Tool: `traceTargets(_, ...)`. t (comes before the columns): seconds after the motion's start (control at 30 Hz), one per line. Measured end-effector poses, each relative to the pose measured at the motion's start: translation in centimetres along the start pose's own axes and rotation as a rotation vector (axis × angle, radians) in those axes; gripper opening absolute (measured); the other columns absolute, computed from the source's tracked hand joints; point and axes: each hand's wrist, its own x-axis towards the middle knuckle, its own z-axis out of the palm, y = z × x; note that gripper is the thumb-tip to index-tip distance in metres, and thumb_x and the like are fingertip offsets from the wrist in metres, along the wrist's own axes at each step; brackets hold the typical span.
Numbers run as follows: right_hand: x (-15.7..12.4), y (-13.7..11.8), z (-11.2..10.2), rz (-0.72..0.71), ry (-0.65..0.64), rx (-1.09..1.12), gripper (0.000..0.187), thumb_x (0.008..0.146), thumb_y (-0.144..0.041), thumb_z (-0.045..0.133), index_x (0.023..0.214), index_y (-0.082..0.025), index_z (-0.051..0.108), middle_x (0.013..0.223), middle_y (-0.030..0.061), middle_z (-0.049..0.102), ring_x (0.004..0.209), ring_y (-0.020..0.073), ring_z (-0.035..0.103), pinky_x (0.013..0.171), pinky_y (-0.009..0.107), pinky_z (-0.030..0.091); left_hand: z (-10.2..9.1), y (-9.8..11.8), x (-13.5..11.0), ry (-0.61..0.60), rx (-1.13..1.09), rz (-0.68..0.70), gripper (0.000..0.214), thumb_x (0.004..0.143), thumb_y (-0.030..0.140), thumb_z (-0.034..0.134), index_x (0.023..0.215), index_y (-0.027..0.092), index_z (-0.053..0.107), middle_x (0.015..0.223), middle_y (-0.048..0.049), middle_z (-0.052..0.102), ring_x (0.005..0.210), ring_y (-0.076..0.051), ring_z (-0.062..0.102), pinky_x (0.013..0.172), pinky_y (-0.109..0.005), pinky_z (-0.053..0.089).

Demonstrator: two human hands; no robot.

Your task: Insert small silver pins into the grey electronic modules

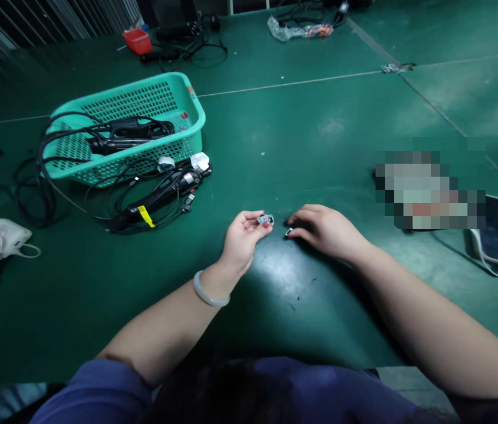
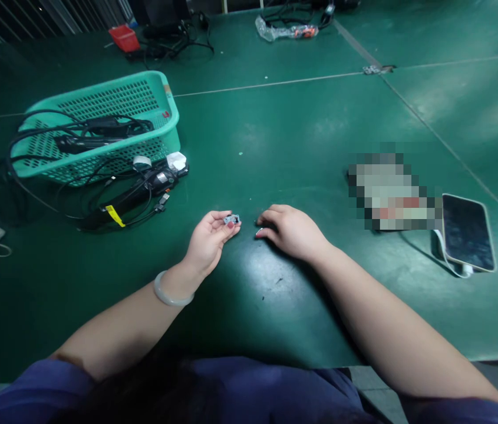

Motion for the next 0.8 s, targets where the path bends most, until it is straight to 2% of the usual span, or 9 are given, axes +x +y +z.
traceTargets(0.07,-0.1,-0.5,0.2,0.012,-0.036,-0.018,0.03,0.08,-0.044,0.064,0.094,-0.018,0.065,0.089,0.0065,0.067,0.086,0.0216,0.063,0.077,0.033,0.05,0.0,0.0,0.0,-0.003,-0.002,0.001,0.032,0.061,0.013,0.077,0.087,0.014,0.058,0.082,-0.0016,0.066,0.081,-0.012,0.064,0.091,-0.035,0.047)
traceTargets(0.17,0.0,-1.0,0.8,0.006,-0.049,-0.047,0.023,0.083,-0.038,0.062,0.092,-0.017,0.065,0.088,0.0068,0.066,0.086,0.0211,0.063,0.077,0.033,0.05,0.0,-0.1,0.0,-0.002,-0.006,0.009,0.032,0.061,0.013,0.077,0.087,0.013,0.058,0.082,-0.0015,0.066,0.081,-0.011,0.064,0.09,-0.035,0.047)
traceTargets(0.27,0.2,-1.2,1.2,-0.006,-0.025,-0.063,0.013,0.087,-0.026,0.056,0.09,-0.018,0.066,0.09,0.0068,0.066,0.086,0.0202,0.063,0.078,0.032,0.05,-0.1,-0.1,0.0,-0.005,-0.009,0.008,0.033,0.061,0.013,0.078,0.087,0.013,0.058,0.082,-0.0015,0.067,0.08,-0.011,0.064,0.09,-0.034,0.048)
traceTargets(0.5,0.4,-0.8,1.4,-0.051,0.075,-0.045,0.023,0.091,-0.024,0.047,0.092,-0.015,0.068,0.093,0.0089,0.071,0.087,0.0212,0.065,0.081,0.033,0.051,-0.1,-0.2,0.1,-0.008,-0.01,0.01,0.032,0.061,0.013,0.077,0.086,0.014,0.058,0.081,-0.0015,0.067,0.08,-0.011,0.065,0.089,-0.033,0.048)
traceTargets(0.7,0.6,0.3,1.7,0.233,0.243,0.117,0.019,0.083,-0.028,0.056,0.076,-0.019,0.072,0.079,0.0043,0.073,0.073,0.0188,0.067,0.068,0.031,0.051,-0.2,-0.2,0.1,-0.014,-0.004,0.017,0.032,0.061,0.014,0.078,0.087,0.014,0.058,0.082,-0.0014,0.067,0.08,-0.011,0.064,0.09,-0.034,0.047)
traceTargets(0.8,0.4,0.9,1.4,0.277,0.254,0.111,0.021,0.082,-0.03,0.058,0.072,-0.02,0.072,0.077,0.0044,0.072,0.073,0.0188,0.066,0.068,0.032,0.051,-0.2,-0.2,0.0,-0.012,-0.004,0.014,0.032,0.061,0.013,0.078,0.087,0.014,0.058,0.081,-0.0013,0.066,0.079,-0.011,0.064,0.089,-0.034,0.047)
